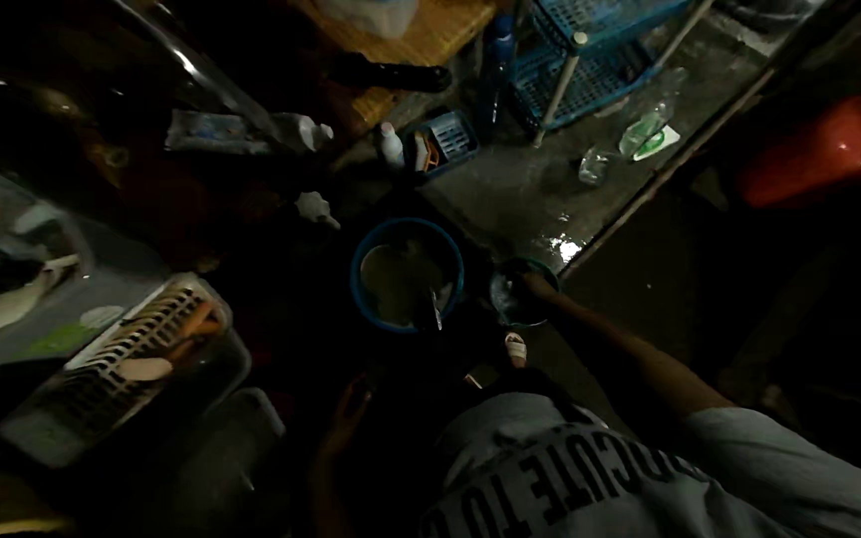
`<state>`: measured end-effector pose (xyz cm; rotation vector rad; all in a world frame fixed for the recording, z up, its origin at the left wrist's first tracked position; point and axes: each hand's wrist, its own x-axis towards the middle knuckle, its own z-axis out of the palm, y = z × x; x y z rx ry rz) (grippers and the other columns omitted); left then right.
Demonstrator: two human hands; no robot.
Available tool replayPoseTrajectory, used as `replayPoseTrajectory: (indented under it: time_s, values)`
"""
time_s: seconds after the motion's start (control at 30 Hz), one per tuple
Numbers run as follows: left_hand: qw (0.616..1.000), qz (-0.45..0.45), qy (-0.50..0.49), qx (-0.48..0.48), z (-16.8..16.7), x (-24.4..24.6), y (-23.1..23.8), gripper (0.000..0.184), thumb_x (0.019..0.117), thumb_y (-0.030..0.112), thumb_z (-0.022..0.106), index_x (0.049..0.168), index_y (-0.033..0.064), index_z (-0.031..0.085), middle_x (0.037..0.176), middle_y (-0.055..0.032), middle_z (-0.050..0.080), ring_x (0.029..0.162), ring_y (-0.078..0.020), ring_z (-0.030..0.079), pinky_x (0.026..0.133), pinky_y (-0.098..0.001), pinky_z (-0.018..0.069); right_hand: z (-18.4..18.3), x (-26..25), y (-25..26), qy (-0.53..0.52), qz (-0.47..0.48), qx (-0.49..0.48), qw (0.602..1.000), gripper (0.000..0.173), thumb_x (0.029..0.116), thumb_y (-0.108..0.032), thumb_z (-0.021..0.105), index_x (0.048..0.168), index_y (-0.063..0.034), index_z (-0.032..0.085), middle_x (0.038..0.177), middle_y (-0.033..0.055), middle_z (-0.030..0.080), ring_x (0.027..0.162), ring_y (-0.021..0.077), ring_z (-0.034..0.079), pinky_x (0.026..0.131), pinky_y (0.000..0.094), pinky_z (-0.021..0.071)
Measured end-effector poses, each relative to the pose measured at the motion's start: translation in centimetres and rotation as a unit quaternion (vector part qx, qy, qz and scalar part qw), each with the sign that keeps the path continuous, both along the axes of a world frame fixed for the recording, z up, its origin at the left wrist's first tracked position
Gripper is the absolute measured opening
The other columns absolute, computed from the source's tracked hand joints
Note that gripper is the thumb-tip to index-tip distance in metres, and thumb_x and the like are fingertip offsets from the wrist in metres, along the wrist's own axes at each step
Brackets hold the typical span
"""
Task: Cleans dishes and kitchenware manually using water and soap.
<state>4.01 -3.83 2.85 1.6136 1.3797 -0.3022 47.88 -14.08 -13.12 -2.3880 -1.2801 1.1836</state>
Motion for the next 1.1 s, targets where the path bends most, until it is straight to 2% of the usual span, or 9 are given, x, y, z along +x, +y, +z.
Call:
replayPoseTrajectory:
  time_s: [0.17, 0.23, 0.37, 0.47, 0.6, 0.83, 0.93, 1.03, 1.1]
  values:
    - [0.998, 0.045, -0.032, -0.017, -1.7, 0.1, -1.5, 0.049, 0.1077, 0.023, 0.052, 0.155, 0.0115, 0.042, 0.152, -0.0186, 0.049, 0.136, -0.0305, 0.052, 0.113, -0.0472, 0.0429, -0.4, 5.2, 0.8, -0.025, 0.022, -0.011, 0.999, 0.042, 0.1046, -0.018, 0.056, 0.143, -0.0016, 0.054, 0.134, 0.0291, 0.06, 0.126, 0.0464, 0.058, 0.107, 0.0622, 0.0438]
    - [0.998, 0.057, -0.022, -0.018, -1.5, 1.0, -2.3, 0.049, 0.1076, 0.023, 0.053, 0.154, 0.0126, 0.043, 0.149, -0.0195, 0.05, 0.128, -0.0299, 0.057, 0.106, -0.0462, 0.0474, -0.1, 6.6, 1.3, -0.037, 0.036, -0.009, 0.999, 0.042, 0.1044, -0.017, 0.057, 0.143, -0.0014, 0.053, 0.134, 0.0291, 0.06, 0.125, 0.0467, 0.058, 0.106, 0.0626, 0.0444]
    - [0.999, 0.036, -0.01, -0.011, -1.9, 1.9, -2.9, 0.049, 0.1079, 0.023, 0.052, 0.155, 0.0131, 0.042, 0.156, -0.0154, 0.044, 0.141, -0.0292, 0.048, 0.116, -0.0471, 0.0398, 0.6, 8.1, 2.8, -0.036, 0.037, 0.02, 0.998, 0.039, 0.0998, -0.011, 0.063, 0.138, -0.0016, 0.058, 0.129, 0.029, 0.063, 0.12, 0.0484, 0.06, 0.102, 0.0673, 0.0456]
    - [1.0, 0.028, -0.006, -0.005, -3.0, 2.6, -3.3, 0.051, 0.1075, 0.025, 0.053, 0.155, 0.0121, 0.041, 0.15, -0.0181, 0.05, 0.136, -0.031, 0.052, 0.112, -0.0497, 0.0429, 0.4, 8.3, 3.1, -0.046, 0.038, -0.001, 0.998, 0.044, 0.1021, -0.013, 0.059, 0.145, -0.0057, 0.053, 0.127, 0.0295, 0.064, 0.119, 0.0498, 0.061, 0.1, 0.0677, 0.0468]
    - [1.0, 0.004, -0.022, -0.012, -4.1, 4.8, -2.7, 0.049, 0.1078, 0.027, 0.053, 0.154, 0.0114, 0.045, 0.156, -0.0144, 0.046, 0.141, -0.0279, 0.048, 0.117, -0.0463, 0.0399, 0.6, 9.3, 3.3, -0.055, 0.026, -0.004, 0.998, 0.043, 0.1036, -0.014, 0.057, 0.146, -0.0074, 0.053, 0.129, 0.0298, 0.062, 0.12, 0.0493, 0.06, 0.101, 0.0666, 0.0463]
    - [0.997, -0.026, -0.032, -0.07, -7.4, 10.4, 3.7, 0.047, 0.1096, 0.028, 0.048, 0.153, 0.0099, 0.043, 0.152, -0.0194, 0.048, 0.135, -0.0311, 0.054, 0.111, -0.0482, 0.0452, 1.1, 11.5, 3.8, -0.039, 0.014, 0.037, 0.998, 0.037, 0.1053, -0.017, 0.056, 0.14, -0.0057, 0.057, 0.126, 0.0278, 0.065, 0.115, 0.0487, 0.063, 0.099, 0.0683, 0.0477]
    - [0.999, -0.004, -0.005, -0.043, -10.3, 13.0, 7.9, 0.051, 0.1092, 0.028, 0.049, 0.154, 0.0051, 0.04, 0.153, -0.0242, 0.045, 0.139, -0.0371, 0.048, 0.115, -0.0523, 0.04, 1.8, 10.8, 3.8, -0.06, -0.023, 0.005, 0.998, 0.036, 0.1061, -0.025, 0.055, 0.136, -0.0054, 0.061, 0.12, 0.0277, 0.067, 0.112, 0.048, 0.065, 0.096, 0.0685, 0.0489]
    - [0.999, 0.051, -0.006, 0.002, -15.0, 14.0, 11.7, 0.057, 0.1083, 0.029, 0.051, 0.155, 0.0001, 0.036, 0.156, -0.0265, 0.041, 0.145, -0.0393, 0.041, 0.119, -0.0542, 0.035, 1.2, 9.8, 3.3, -0.075, -0.066, -0.018, 0.995, 0.032, 0.1017, -0.025, 0.061, 0.124, -0.0034, 0.066, 0.114, 0.027, 0.069, 0.108, 0.0476, 0.066, 0.09, 0.069, 0.0508]
    - [0.998, 0.048, 0.044, -0.002, -15.2, 15.6, 13.8, 0.057, 0.1092, 0.025, 0.05, 0.156, -0.0036, 0.033, 0.159, -0.0278, 0.036, 0.148, -0.0396, 0.035, 0.121, -0.0528, 0.0305, 1.3, 9.1, 2.9, -0.066, -0.088, -0.045, 0.993, 0.033, 0.0976, -0.025, 0.067, 0.122, -0.002, 0.066, 0.114, 0.0269, 0.068, 0.108, 0.047, 0.065, 0.089, 0.0677, 0.0507]
